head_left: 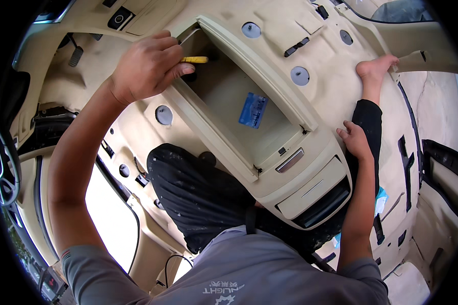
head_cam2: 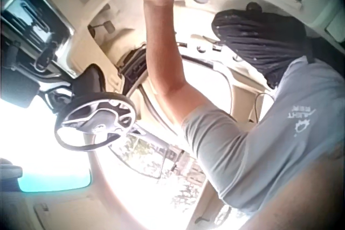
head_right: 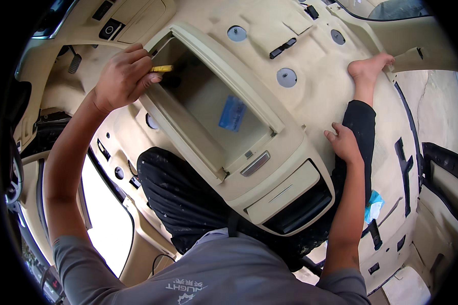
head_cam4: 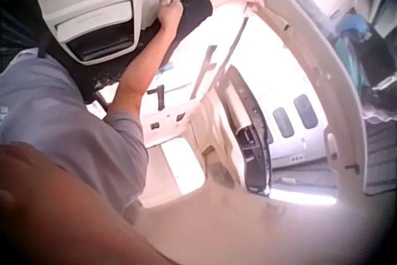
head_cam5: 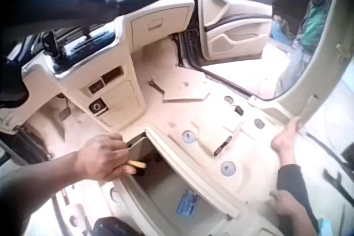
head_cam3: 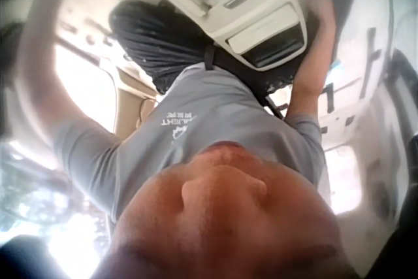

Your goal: The person is assembling the interior of a car, specifically the center console area. They use a yellow pry tool to remove a panel, place items into the console, and then reattach the panel using screws and a ratchet. They also install a door handle mechanism.

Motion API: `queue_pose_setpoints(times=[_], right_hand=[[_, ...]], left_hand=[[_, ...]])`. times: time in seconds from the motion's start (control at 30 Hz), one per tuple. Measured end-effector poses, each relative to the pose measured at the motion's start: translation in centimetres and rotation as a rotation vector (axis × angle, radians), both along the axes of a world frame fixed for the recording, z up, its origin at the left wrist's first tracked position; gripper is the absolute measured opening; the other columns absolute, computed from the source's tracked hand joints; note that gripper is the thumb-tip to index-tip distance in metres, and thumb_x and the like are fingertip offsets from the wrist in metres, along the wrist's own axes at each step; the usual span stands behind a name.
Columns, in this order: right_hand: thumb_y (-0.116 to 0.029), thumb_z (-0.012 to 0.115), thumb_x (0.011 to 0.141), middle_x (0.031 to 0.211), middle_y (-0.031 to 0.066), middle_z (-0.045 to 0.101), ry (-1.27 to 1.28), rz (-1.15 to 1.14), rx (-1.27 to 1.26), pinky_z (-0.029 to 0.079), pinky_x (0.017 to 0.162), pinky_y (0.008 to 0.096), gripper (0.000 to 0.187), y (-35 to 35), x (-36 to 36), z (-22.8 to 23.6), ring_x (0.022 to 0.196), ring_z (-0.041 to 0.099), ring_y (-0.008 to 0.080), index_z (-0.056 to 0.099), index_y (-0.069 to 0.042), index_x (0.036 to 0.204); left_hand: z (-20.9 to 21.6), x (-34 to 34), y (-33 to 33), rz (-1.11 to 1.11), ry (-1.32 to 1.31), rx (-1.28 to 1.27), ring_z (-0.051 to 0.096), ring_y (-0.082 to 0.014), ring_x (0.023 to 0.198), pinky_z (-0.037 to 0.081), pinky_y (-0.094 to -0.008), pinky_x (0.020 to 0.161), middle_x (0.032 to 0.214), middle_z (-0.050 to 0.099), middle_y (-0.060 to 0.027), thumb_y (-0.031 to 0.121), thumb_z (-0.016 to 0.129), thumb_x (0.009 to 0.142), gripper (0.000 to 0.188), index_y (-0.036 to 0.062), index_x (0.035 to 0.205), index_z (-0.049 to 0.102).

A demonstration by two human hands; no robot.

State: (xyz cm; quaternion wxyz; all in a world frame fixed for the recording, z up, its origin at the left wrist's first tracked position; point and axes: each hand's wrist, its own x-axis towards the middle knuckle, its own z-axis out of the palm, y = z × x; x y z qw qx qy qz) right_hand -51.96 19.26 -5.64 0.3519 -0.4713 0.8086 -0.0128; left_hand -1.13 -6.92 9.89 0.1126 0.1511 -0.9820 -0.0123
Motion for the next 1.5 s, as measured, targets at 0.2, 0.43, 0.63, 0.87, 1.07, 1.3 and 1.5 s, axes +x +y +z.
queue_pose_setpoints(times=[0.2,0.43,0.63,0.87,1.07,1.3,1.5], right_hand=[[-0.030,0.071,0.095,0.119,0.0297,0.069,0.070,-0.017,0.042,0.052,0.097,0.0404,0.057,-0.8,1.0,0.2,0.108,0.069,0.0360,0.061,0.009,0.135],[-0.028,0.071,0.095,0.116,0.0288,0.070,0.094,-0.041,0.052,0.051,0.096,0.0396,0.054,-0.6,1.4,-0.2,0.108,0.069,0.0354,0.061,0.009,0.134],[-0.027,0.071,0.095,0.107,0.0269,0.069,0.056,-0.084,0.030,0.052,0.087,0.0383,0.054,-0.6,1.5,0.0,0.097,0.068,0.0290,0.060,0.010,0.133],[-0.034,0.067,0.103,0.114,0.0130,0.068,-0.520,-0.564,-0.446,0.058,0.091,0.0345,0.056,3.0,5.1,2.4,0.096,0.069,0.0202,0.058,0.010,0.137],[-0.038,0.066,0.103,0.117,0.0126,0.070,-0.909,-0.559,-0.830,0.049,0.100,0.0348,0.052,10.8,10.0,9.2,0.112,0.066,0.0235,0.063,0.007,0.129],[-0.019,0.073,0.098,0.103,0.0208,0.073,-0.110,-0.311,-0.853,0.053,0.086,0.0328,0.039,10.7,14.5,10.4,0.092,0.070,0.0235,0.065,0.011,0.122],[-0.017,0.075,0.097,0.092,0.0116,0.069,-0.229,-0.342,-0.752,0.051,0.079,0.0288,0.037,10.2,13.2,10.4,0.082,0.061,0.0135,0.066,0.010,0.121]], left_hand=[[-0.5,0.4,-1.3,-0.153,0.056,0.058,0.049,-0.0338,0.068,0.044,-0.0430,0.061,0.071,0.046,-0.0120,0.031,0.075,0.089,0.039,0.0047,0.073,0.052],[-0.9,0.4,-2.7,-0.348,0.043,0.031,0.048,-0.0290,0.064,0.042,-0.0402,0.057,0.069,0.044,-0.0080,0.038,0.075,0.088,0.043,0.0078,0.068,0.051],[-0.1,-0.2,-3.1,-0.418,0.045,0.025,0.049,-0.0267,0.065,0.044,-0.0391,0.058,0.070,0.045,-0.0068,0.039,0.077,0.083,0.042,0.0091,0.069,0.052],[0.3,-0.6,-1.6,-0.182,-0.099,-0.075,0.063,-0.0254,0.072,0.051,-0.0394,0.062,0.077,0.058,-0.0046,0.032,0.079,0.083,0.029,0.0119,0.079,0.059],[0.4,-0.1,0.7,0.271,-0.192,0.021,0.068,-0.0336,0.081,0.053,-0.0468,0.067,0.085,0.065,-0.0093,0.028,0.074,0.089,0.021,0.0109,0.090,0.060],[0.1,-0.1,2.1,0.446,-0.164,0.015,0.067,-0.0374,0.086,0.053,-0.0499,0.070,0.090,0.069,-0.0107,0.027,0.071,0.088,0.021,0.0098,0.090,0.059],[0.5,-2.0,1.2,0.286,-0.222,0.034,0.065,-0.0394,0.088,0.052,-0.0500,0.071,0.091,0.066,-0.0130,0.024,0.072,0.086,0.022,0.0081,0.090,0.058]])
